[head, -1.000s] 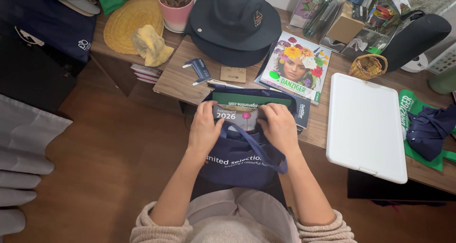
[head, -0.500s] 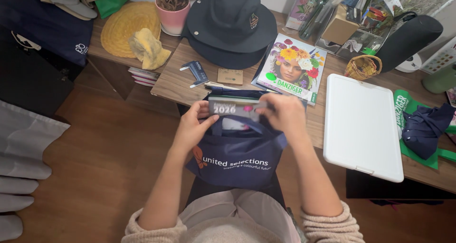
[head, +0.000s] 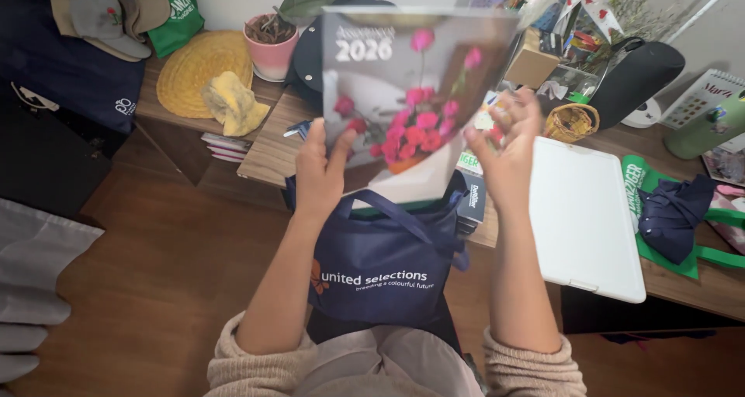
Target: The person folds a blue tote bag on their lap, then places it on the desk. They move a black hat aside, open the bag, and remove several items including a catalog, a clipboard with conversion charts, and a notebook. They flip through the notebook and place the items on the desk.
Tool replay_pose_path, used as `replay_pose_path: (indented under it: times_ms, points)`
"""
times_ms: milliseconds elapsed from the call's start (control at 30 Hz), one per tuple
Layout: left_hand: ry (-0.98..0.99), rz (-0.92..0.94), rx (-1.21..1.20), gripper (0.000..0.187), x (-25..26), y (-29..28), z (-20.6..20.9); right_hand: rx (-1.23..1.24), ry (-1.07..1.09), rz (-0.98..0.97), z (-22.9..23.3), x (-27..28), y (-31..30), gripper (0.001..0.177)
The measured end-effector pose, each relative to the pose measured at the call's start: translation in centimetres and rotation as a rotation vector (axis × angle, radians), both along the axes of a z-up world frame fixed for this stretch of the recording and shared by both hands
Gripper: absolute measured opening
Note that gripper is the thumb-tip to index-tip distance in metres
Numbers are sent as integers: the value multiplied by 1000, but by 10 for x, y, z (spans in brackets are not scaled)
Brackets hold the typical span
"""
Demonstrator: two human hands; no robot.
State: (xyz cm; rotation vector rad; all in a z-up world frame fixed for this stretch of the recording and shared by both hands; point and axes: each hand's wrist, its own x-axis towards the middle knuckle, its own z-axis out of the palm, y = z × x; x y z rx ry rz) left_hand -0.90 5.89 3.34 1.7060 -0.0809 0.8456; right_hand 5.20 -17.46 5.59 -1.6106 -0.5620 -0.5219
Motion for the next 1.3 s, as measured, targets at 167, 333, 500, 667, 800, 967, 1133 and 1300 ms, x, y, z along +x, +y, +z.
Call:
replay_pose_path:
  times_ms: [167,333,500,667,800,967,1133,1300]
  points:
    - [-95,-29,-79,21,25,0,23,41,262,93,-69,24,-24,44]
    - [-104,-120,-185,25,28,-26,59,254,469,273,-27,-12,-14,27]
    - [1,-477,-338,32,36,-42,60,341,387,130,-4,-17,-28,45]
    - [324,-680,-346,51,48,-60,15,385,428,-55,-33,20,-57,42]
    - [576,-649,-194,52,43,-68,16,360,548,-281,-64,48,-79,44]
    - [576,-450,366,36,40,-63,-12,354,658,-402,-102,76,-100,42]
    - [701,-423,582,28,21,-56,-24,271,706,-433,-132,103,-103,43]
    - [763,-489,526,29,8,-54,-16,174,756,-422,-141,119,-92,42]
